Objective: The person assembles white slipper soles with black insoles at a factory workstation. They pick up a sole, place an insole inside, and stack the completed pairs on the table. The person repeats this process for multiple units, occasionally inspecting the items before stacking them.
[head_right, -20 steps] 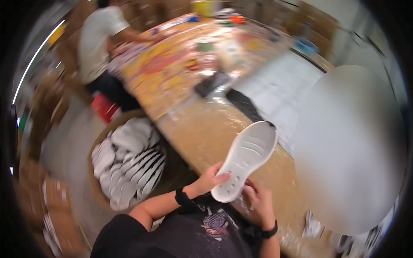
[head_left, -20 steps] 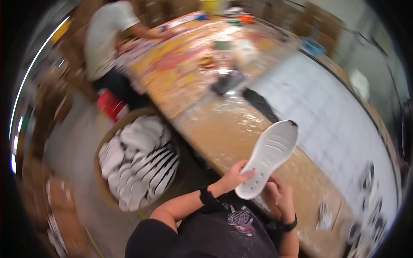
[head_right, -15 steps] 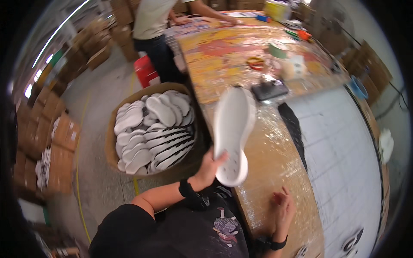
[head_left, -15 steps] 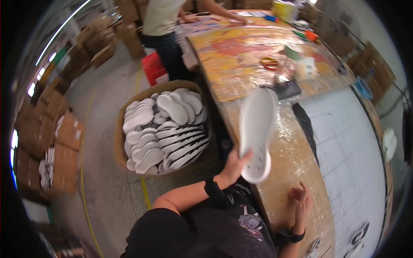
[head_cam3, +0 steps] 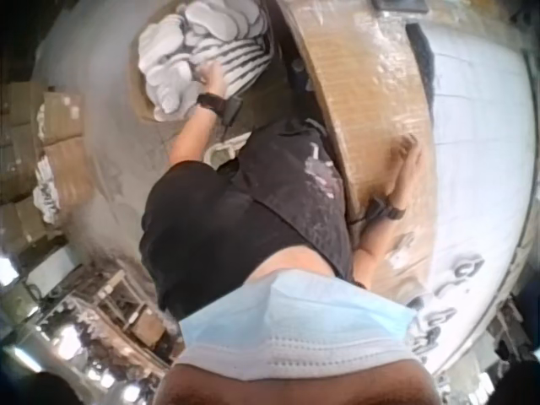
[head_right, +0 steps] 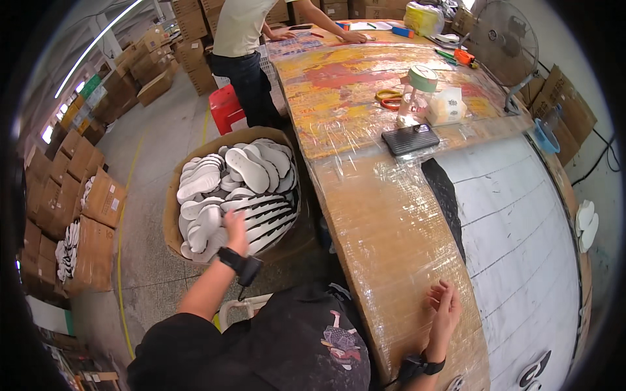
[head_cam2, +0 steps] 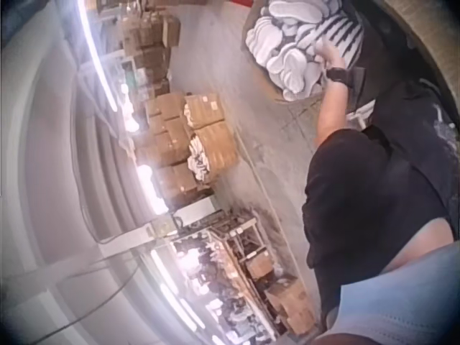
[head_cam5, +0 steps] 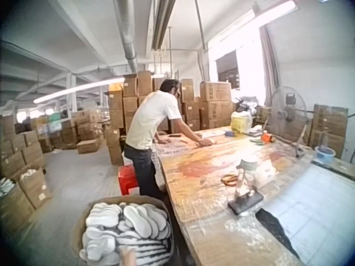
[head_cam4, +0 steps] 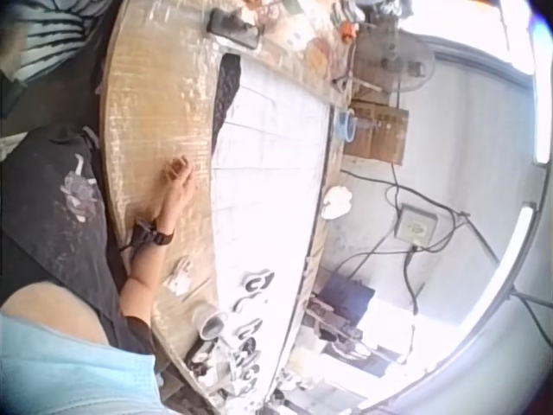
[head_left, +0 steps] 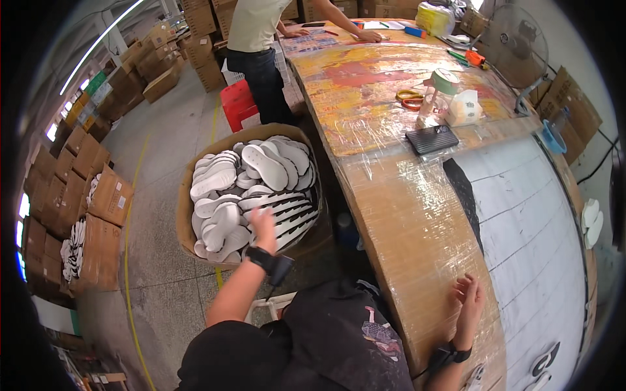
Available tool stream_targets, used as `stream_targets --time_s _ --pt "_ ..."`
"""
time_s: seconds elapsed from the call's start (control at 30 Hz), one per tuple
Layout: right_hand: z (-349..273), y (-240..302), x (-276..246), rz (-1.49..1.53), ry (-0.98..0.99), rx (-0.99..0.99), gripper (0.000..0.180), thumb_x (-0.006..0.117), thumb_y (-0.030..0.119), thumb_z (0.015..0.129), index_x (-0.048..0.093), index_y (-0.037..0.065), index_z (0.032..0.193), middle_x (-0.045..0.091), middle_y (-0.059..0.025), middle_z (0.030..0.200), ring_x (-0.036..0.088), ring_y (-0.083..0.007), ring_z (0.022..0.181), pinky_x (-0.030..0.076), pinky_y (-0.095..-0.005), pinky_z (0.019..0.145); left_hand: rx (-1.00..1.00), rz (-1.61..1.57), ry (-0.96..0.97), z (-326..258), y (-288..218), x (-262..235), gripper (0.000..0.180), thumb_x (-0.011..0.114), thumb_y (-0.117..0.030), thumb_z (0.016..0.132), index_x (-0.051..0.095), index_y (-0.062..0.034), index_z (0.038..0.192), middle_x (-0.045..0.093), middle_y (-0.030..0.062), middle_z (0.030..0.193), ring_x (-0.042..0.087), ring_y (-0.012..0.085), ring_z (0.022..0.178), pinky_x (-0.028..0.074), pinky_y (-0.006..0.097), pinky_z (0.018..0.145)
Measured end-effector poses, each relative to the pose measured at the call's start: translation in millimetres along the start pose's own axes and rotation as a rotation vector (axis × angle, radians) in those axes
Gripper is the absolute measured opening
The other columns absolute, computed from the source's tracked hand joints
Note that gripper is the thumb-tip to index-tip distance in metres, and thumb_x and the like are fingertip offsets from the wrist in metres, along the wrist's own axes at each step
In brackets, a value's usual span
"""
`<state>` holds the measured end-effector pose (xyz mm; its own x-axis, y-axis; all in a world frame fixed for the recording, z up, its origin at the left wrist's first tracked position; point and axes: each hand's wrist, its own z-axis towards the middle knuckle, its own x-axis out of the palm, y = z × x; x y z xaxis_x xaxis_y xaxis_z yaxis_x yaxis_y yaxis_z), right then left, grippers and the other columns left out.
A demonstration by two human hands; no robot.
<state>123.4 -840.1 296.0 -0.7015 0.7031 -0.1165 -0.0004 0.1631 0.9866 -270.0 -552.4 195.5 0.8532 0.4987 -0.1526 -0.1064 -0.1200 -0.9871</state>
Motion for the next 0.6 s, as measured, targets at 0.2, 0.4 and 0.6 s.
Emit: stream_targets --time_s 0.2,0.4,0.6 --pt "3 69 -14 0.376 0.007 -0.140 0.032 0.040 0.026 0.094 0.049 0.002 0.111 0.059 -0.0139 0.097 0.059 -0.0152 0.077 0.050 -0.0237 0.058 0.954 0.174 0.772 -135 -84 82 0.026 0.061 -0.008 0.070 0.057 -0.0056 0.095 0.046 0.0156 0.116 0.046 0.0318 0.105 0.037 0.039 0.089" --pt "-31 125 -28 0.713 -0.024 -0.425 0.042 0.036 0.026 0.094 0.032 0.000 0.127 0.042 -0.0217 0.125 0.056 -0.0170 0.086 0.050 -0.0196 0.051 1.227 0.268 1.057 -180 -86 101 0.023 0.060 -0.007 0.072 0.058 -0.0066 0.095 0.052 0.0115 0.112 0.050 0.0283 0.100 0.038 0.037 0.084" --pt "-75 135 -68 1.318 0.429 -0.570 0.027 0.030 0.024 0.096 0.038 -0.001 0.099 0.049 -0.0193 0.106 0.054 -0.0222 0.084 0.051 -0.0242 0.046 1.260 0.323 0.956 -196 -81 113 0.020 0.056 -0.007 0.073 0.059 -0.0070 0.093 0.055 0.0094 0.107 0.051 0.0270 0.101 0.036 0.037 0.084"
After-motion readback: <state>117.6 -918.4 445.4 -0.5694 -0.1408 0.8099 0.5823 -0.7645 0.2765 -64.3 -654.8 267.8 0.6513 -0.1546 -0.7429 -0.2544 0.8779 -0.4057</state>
